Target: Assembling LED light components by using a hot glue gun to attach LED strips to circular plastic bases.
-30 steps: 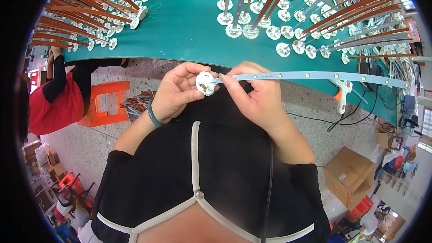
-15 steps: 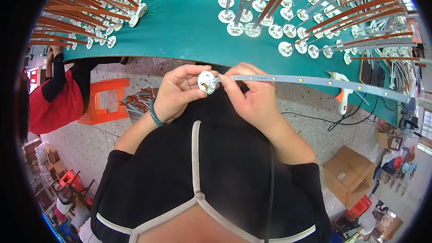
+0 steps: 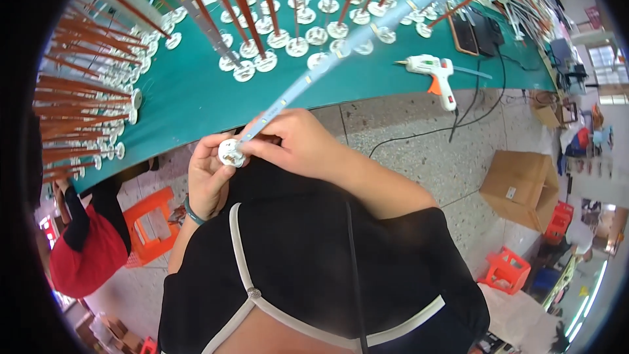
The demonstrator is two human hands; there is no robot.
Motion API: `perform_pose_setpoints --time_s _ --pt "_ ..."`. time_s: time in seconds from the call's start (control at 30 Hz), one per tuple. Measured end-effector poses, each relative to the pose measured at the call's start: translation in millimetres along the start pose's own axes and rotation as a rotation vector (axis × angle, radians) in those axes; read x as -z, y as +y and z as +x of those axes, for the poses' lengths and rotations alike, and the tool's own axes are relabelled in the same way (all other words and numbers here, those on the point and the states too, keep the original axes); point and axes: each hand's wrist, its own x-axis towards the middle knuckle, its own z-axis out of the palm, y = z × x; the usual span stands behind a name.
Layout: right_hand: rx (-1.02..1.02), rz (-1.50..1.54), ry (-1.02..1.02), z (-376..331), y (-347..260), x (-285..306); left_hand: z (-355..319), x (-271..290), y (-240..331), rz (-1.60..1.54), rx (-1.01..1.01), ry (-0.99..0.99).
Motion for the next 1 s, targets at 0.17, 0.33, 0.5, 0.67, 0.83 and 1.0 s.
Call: perform_pose_setpoints --time_s 0.17,0.33,0.5,0.67,0.83,1.0 --pt "-0.526 -0.237 0.507 -49 33 120 1 -4 10 -0.071 -0.003 0.074" --pt "-0.73 -0.946 0.494 -135 89 219 10 -9 21 -0.231 0.004 0.011" --pt "-0.849 -0.429 0.436 -140 111 241 2 -16 25 -0.297 -0.03 -0.002" --pt "-0.642 -0.006 0.434 -124 78 195 -4 -15 30 -0.307 -0.097 0.028" --pt "-0.474 0.394 0.269 -82 22 104 0 -23 30 -0.308 -0.116 0.049" --pt "-0.384 0.431 0.001 -41 -15 64 -1 -28 29 -0.325 -0.123 0.106"
